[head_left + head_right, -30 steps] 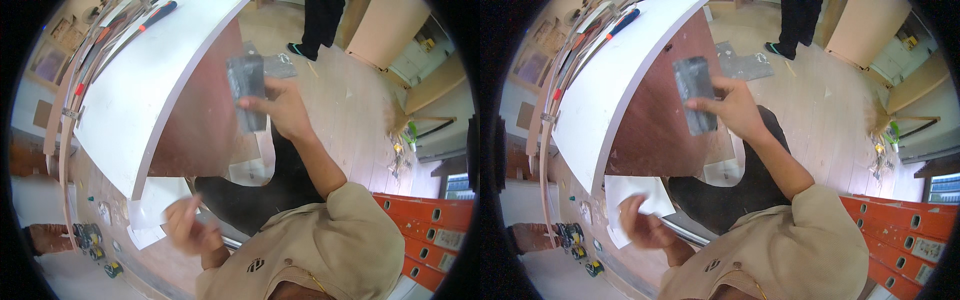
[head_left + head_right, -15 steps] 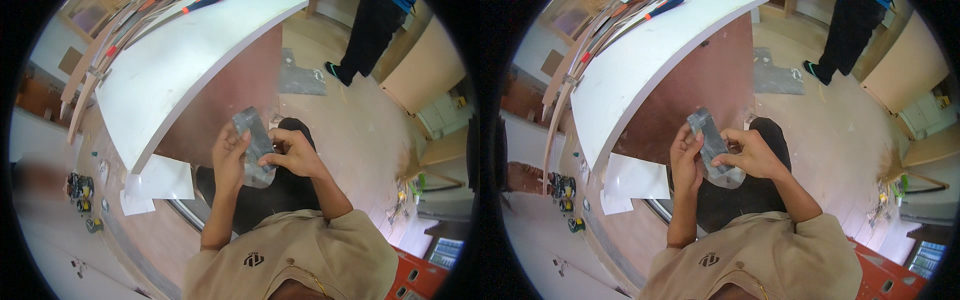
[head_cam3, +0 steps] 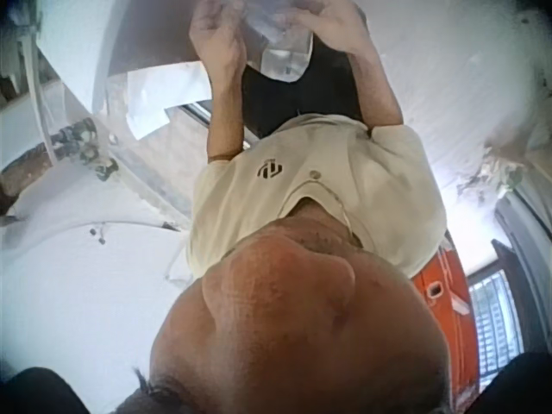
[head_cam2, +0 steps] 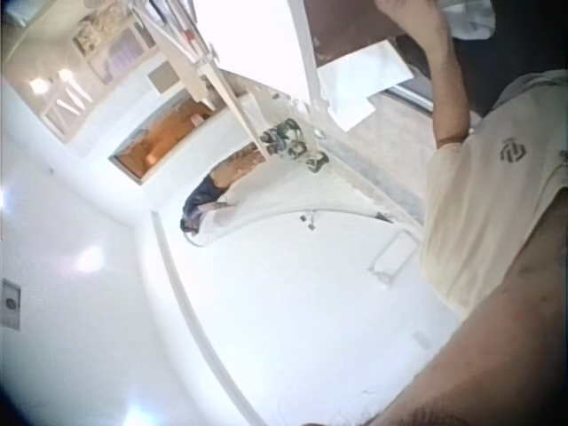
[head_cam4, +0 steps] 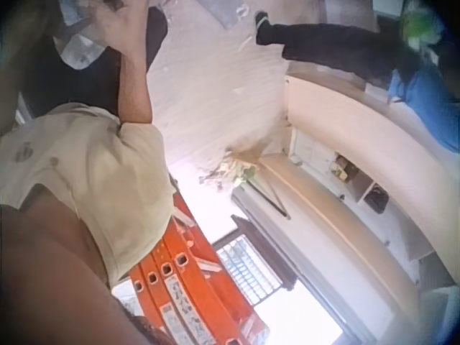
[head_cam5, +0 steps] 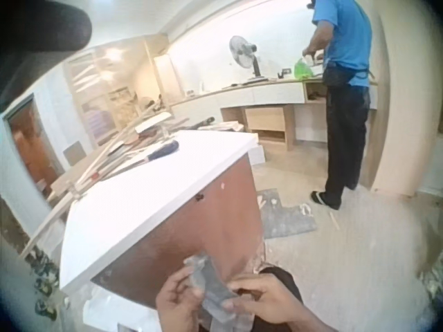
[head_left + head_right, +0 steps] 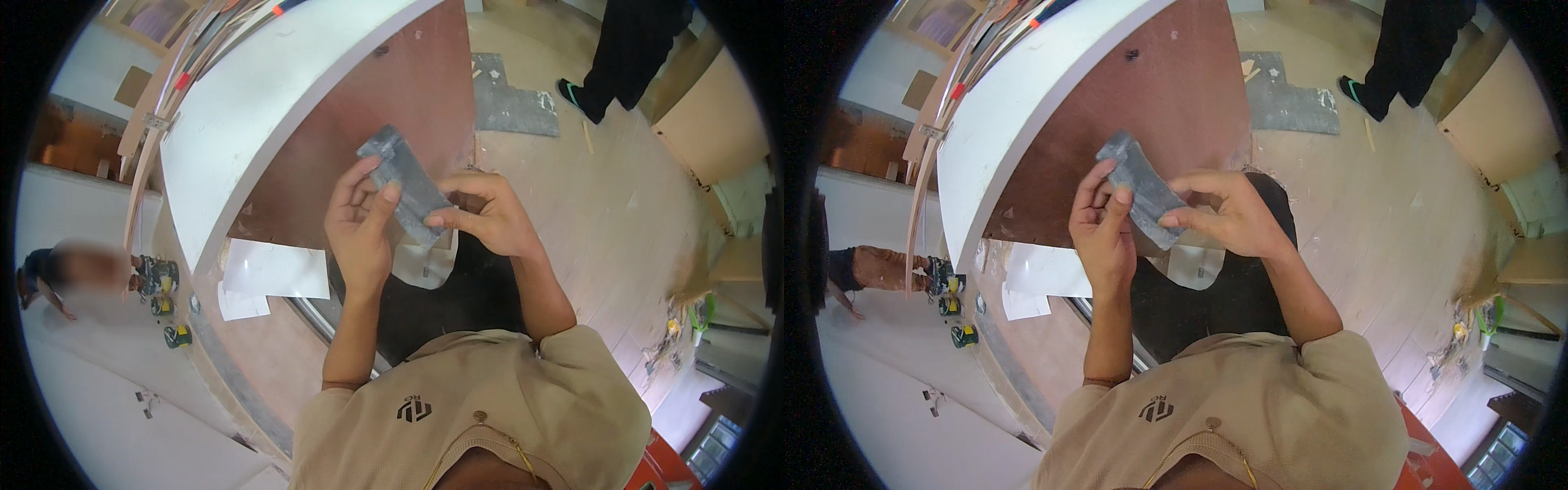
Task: The person scrapes the edge of a white board with a utility knife, then sands the surface with a sanding block. They then walk to a corner, sit on the floor, and unwrap a roll of sandpaper from newspaper before placing it on a nearby counter.
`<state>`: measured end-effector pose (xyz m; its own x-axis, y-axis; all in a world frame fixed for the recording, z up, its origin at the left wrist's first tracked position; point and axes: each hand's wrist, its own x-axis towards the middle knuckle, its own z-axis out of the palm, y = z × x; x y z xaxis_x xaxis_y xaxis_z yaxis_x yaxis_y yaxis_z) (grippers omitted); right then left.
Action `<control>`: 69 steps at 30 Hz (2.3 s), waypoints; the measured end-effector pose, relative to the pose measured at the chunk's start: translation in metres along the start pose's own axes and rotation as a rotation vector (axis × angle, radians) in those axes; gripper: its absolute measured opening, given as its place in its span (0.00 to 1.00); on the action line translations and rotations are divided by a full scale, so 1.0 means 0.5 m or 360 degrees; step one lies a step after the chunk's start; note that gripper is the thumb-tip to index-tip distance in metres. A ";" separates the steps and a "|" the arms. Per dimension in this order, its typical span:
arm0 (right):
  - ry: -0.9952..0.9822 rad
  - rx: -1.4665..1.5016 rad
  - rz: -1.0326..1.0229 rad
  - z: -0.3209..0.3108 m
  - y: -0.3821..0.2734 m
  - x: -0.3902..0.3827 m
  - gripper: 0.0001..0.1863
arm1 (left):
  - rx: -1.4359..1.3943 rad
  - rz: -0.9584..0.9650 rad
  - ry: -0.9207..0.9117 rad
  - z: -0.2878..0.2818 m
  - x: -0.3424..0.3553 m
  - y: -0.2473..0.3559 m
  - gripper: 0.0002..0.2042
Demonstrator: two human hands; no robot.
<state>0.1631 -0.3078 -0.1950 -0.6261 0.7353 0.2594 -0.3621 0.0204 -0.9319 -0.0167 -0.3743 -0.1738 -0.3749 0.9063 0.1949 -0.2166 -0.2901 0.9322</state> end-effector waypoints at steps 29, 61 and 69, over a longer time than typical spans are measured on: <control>0.0578 0.0232 0.0018 -0.006 0.106 -0.012 0.19 | 0.0520 -0.0348 0.0010 -0.016 -0.027 -0.076 0.14; 0.0206 -0.0654 -0.0054 0.036 0.117 0.004 0.07 | -0.0017 -0.0553 -0.0147 -0.115 -0.085 -0.108 0.13; 0.0051 -0.0028 0.0044 0.033 0.106 0.009 0.14 | -0.0005 -0.0467 -0.0048 -0.103 -0.070 -0.102 0.06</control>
<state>0.1298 -0.3144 -0.2390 -0.6133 0.7570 0.2255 -0.3328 0.0113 -0.9429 -0.0388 -0.4071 -0.2437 -0.2687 0.9604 -0.0740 -0.3146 -0.0149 0.9491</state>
